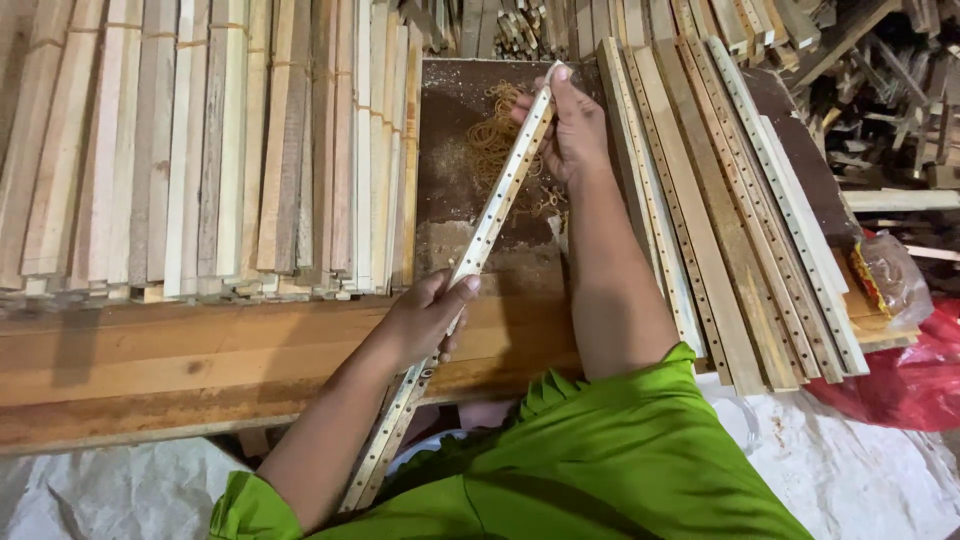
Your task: Inspecting and sorting wooden slats with pre-drilled holes at a workbench
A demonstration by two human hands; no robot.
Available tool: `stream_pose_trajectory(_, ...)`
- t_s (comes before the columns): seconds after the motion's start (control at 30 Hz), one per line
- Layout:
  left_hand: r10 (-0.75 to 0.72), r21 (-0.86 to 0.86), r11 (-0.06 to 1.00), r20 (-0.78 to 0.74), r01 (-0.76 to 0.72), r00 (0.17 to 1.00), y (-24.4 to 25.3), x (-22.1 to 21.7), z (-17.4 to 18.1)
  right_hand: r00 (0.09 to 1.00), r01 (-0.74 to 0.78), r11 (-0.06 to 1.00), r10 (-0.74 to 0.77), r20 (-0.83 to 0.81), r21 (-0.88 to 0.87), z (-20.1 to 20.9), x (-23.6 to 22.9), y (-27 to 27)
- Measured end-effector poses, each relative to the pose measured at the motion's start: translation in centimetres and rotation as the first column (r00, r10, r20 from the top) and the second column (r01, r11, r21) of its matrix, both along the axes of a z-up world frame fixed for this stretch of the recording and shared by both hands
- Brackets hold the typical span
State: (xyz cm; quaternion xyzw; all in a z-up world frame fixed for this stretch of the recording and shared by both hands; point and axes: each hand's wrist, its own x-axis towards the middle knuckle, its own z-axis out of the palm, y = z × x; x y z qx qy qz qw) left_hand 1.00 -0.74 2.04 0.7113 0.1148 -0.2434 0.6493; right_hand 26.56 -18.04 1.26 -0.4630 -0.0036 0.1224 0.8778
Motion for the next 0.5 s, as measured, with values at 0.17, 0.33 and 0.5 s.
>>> stream_pose_trajectory(0.17, -0.021, 0.014, 1.0, -0.018, 0.021, 1.0, 0.0, -0.1, 1.3, 0.992, 0.084, 0.994, -0.09, -0.089, -0.073, 3.7, -3.3, 0.1)
stream_pose_trajectory(0.33, -0.062, 0.021, 0.998, 0.314, 0.058, 0.947, -1.2, 1.6, 3.0, 0.96, 0.254, 0.921, -0.276, -0.037, -0.295, 6.5, -5.3, -1.0)
stream_pose_trajectory(0.5, 0.13, 0.023, 0.988, 0.435, -0.156, 0.891, -4.9, 5.2, 6.2, 0.945, 0.155, 0.802, 0.05, 0.323, -0.577, 9.6, -14.6, -3.6)
